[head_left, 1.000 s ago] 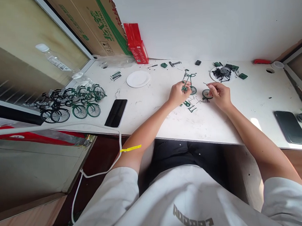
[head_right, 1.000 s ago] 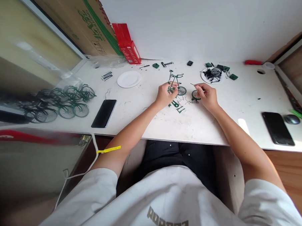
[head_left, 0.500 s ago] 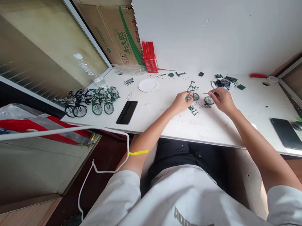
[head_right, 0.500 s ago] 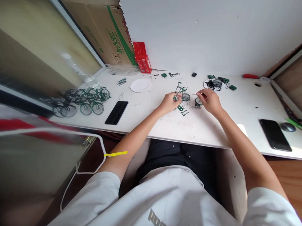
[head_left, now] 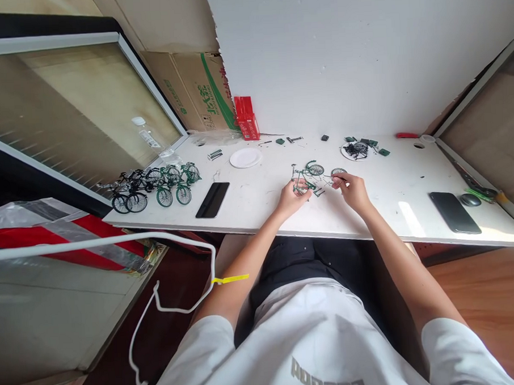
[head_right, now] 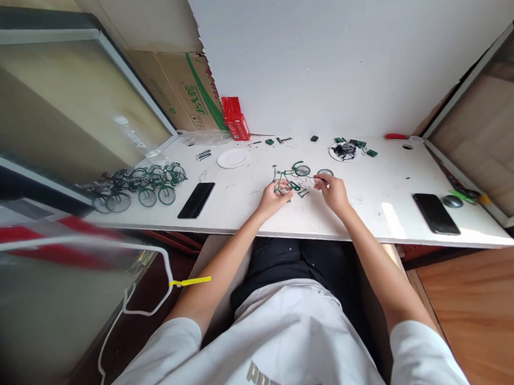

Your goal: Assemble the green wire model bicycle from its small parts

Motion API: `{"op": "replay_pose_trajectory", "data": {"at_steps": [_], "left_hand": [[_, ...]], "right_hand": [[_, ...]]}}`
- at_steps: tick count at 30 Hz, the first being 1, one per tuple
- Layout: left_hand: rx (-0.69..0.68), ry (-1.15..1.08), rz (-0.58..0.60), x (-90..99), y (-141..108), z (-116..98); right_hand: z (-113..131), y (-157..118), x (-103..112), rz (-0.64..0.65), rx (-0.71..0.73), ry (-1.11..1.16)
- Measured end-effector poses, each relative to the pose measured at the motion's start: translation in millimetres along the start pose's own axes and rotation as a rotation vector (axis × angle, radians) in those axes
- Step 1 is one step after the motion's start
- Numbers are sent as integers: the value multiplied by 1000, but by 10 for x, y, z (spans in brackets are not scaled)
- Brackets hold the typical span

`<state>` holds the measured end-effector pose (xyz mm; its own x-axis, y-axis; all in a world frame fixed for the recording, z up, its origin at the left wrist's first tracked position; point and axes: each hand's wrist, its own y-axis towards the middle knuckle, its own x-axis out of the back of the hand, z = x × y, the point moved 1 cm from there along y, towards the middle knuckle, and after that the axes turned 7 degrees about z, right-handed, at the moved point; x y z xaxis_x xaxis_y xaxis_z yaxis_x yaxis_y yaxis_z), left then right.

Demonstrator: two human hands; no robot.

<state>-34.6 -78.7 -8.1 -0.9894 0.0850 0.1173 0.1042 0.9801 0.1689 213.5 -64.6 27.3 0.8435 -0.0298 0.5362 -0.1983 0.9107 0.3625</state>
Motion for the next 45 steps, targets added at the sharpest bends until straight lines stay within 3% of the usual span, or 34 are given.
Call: {"op": "replay_pose_trajectory", "data": {"at_steps": [8, 13, 23, 45], "left_hand": [[-114, 228, -18, -40, -70, 31], [-81, 210, -84, -20, -33, 77], [-107, 269, -106, -10, -56, 59], [-108, 264, -79, -2, -67, 25]], "right_hand": [[68, -105, -352, -54, 25, 66], [61, -198, -359, -86, 32, 44], [38, -248, -452, -25, 72, -12], [-12, -288, -450, 62, 94, -47]]}}
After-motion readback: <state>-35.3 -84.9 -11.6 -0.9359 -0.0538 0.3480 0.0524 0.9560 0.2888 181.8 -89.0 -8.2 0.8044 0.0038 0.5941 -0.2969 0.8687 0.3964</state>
